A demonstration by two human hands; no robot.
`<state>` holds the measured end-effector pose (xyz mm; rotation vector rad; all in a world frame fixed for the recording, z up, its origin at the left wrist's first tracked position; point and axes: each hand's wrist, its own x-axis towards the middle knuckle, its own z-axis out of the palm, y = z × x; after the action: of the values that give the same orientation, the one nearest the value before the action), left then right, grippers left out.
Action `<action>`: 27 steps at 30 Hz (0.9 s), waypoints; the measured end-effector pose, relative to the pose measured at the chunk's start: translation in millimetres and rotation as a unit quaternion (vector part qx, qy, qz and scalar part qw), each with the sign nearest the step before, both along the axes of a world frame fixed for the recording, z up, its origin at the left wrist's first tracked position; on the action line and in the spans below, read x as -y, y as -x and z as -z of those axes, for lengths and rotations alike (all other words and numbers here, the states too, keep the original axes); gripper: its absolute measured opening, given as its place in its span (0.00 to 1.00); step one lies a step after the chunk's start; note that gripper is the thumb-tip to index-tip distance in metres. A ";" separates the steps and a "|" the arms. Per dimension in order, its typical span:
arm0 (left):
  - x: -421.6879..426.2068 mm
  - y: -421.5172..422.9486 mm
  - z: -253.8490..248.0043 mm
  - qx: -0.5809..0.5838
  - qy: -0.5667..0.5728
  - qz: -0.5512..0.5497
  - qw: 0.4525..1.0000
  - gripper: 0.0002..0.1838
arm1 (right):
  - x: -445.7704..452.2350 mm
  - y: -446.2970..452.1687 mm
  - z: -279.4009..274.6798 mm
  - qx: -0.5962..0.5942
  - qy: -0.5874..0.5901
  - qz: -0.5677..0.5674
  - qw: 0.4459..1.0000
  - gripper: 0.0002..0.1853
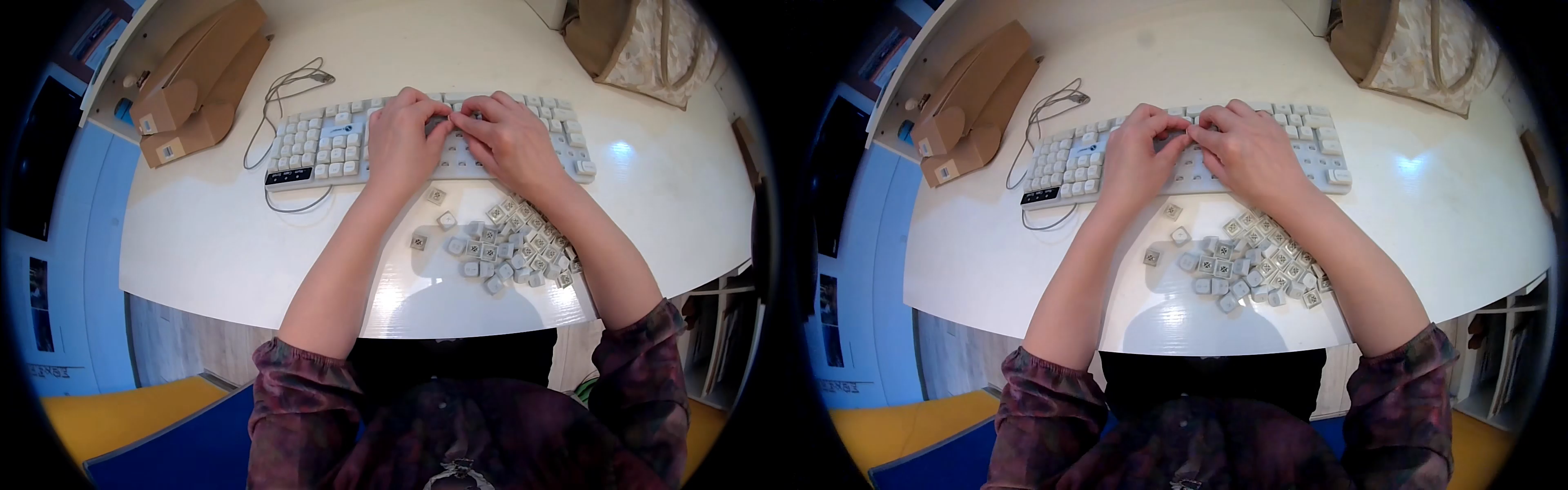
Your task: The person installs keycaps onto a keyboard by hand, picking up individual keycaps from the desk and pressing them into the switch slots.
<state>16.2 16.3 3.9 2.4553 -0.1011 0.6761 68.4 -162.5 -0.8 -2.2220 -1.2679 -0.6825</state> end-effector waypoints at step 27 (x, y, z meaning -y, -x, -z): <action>2.4 3.7 -7.2 -0.055 0.066 0.012 0.996 0.10 | -1.1 -0.4 2.6 -0.081 -0.082 0.030 0.993 0.09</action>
<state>12.5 14.0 11.1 2.3557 -0.0421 0.5180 68.8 -161.5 -3.4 -2.1399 -1.0315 -0.5922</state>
